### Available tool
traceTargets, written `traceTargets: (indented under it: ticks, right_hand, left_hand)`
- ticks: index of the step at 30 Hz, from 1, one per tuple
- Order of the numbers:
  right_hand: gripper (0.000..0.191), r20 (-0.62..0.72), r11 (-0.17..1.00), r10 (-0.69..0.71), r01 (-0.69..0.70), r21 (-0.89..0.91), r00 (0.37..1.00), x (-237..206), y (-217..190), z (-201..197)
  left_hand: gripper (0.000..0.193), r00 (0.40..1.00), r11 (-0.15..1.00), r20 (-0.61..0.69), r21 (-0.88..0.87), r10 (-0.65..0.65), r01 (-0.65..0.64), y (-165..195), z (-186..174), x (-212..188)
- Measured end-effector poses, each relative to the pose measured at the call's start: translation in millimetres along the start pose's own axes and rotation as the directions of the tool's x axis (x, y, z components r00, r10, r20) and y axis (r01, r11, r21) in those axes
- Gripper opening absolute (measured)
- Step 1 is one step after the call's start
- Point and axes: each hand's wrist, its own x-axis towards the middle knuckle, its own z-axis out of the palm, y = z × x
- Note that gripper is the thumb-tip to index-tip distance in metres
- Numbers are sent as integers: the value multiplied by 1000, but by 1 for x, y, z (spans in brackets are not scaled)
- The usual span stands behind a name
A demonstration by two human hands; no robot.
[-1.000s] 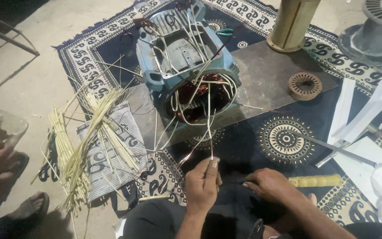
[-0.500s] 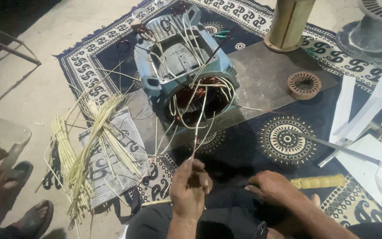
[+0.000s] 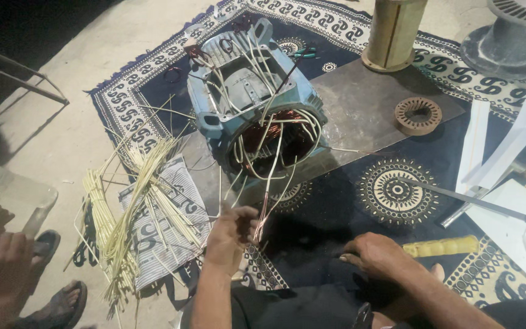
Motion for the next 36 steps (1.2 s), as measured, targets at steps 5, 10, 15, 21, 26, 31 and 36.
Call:
traceTargets:
  ticks: [5,10,15,21,26,31,36]
  right_hand:
    - [37,-19,998,-54,54,20,998,-1,-2,0]
    - [38,24,1000,10,-10,-1,1000,0,-2,-3]
    - [39,111,998,38,-44,54,993,4,-1,-4]
    - [41,-16,1000,-25,25,16,1000,2,0,0]
    - [37,17,1000,-19,19,9,1000,2,2,0]
    - [36,13,1000,-24,24,17,1000,2,0,0]
    - [31,-23,999,-29,30,36,999,-2,-1,-3]
  left_hand:
    - [49,999,990,32,143,11,-15,6,15,13]
    - [38,999,991,29,129,30,-33,15,32,22]
    - [28,998,970,-63,242,4,11,14,33,23]
    - [25,977,966,-159,239,143,-103,3,27,27]
    - [29,703,330,416,668,577,-667,19,36,24]
    - [22,622,-28,644,704,445,-709,55,72,27]
    - [33,634,-117,724,678,271,-725,63,110,38]
